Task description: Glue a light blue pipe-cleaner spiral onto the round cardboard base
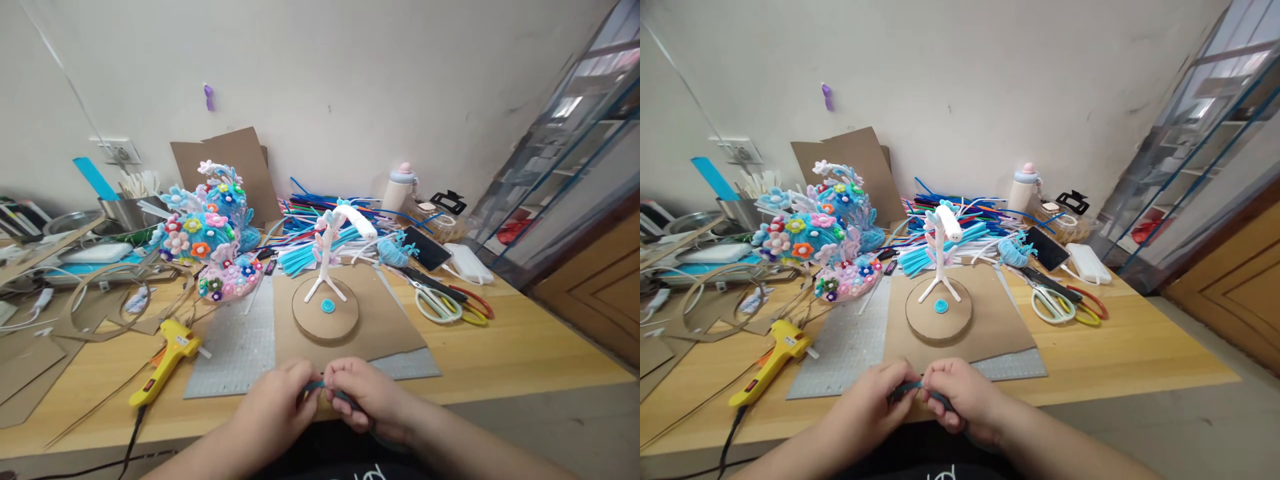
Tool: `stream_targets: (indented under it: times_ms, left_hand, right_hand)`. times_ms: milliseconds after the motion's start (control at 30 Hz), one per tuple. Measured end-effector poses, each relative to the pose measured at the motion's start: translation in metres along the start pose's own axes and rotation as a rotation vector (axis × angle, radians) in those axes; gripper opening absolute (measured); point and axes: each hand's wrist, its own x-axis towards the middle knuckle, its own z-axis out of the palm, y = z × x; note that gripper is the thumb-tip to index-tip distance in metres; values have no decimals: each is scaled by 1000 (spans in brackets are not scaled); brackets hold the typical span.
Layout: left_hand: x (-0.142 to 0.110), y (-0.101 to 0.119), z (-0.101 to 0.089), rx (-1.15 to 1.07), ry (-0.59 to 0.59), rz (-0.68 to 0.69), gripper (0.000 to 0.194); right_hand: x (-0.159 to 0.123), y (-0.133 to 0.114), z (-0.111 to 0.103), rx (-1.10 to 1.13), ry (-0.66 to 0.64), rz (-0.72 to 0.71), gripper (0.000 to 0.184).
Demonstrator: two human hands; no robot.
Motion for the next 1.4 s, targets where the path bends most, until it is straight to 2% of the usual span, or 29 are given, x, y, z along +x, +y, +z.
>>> stream_targets:
  times_ms: [167,233,367,533,667,733,800,833,900,1000,1067,1133,1233,1300,1400]
  left_hand:
    - [-7,-8,7,183,32,243,18]
    - [-8,-11,9,237,70,284,20]
    - [-7,-9,9,286,142,286,18]
    - [-6,-7,11,268,177,285,19]
    - [-5,-7,17,199,197,211,21]
    - [-4,-5,18,140,207,124,17]
    - [-2,-1,18,68,200,23,12]
    - [-1,1,17,30,188,-26,10]
    - [1,4,16,-46,146,-107,9]
    - [5,5,15,-143,39,-182,13]
    - [7,3,12,-185,-34,-194,16]
    - [8,2,8,-199,-73,-177,18]
    - [4,3,3,-157,-59,-105,13]
    - [0,2,2,-94,-44,-23,12]
    - [-4,-1,5,29,-33,131,14]
  right_hand:
    - [3,-8,-11,415,-207,382,13]
    - [5,-9,-16,526,-279,457,17]
    - [7,-9,-19,625,-329,463,18]
    - [5,-9,-16,681,-333,472,18]
    - [5,-6,-8,645,-304,451,17]
    - [4,-2,-2,517,-217,350,14]
    - [2,1,4,311,-90,178,8]
    - [1,3,5,158,-24,68,7]
    - [-3,3,3,-323,72,-221,12]
    - [-9,0,-6,-1021,83,-611,21]
    - [-12,-1,-11,-1183,57,-681,22]
    - [-11,-1,-13,-1090,84,-602,23]
    - [-9,2,-8,-630,97,-309,19]
    - [-8,3,-5,-307,26,-122,14]
    - [-6,-1,-6,57,-124,76,8]
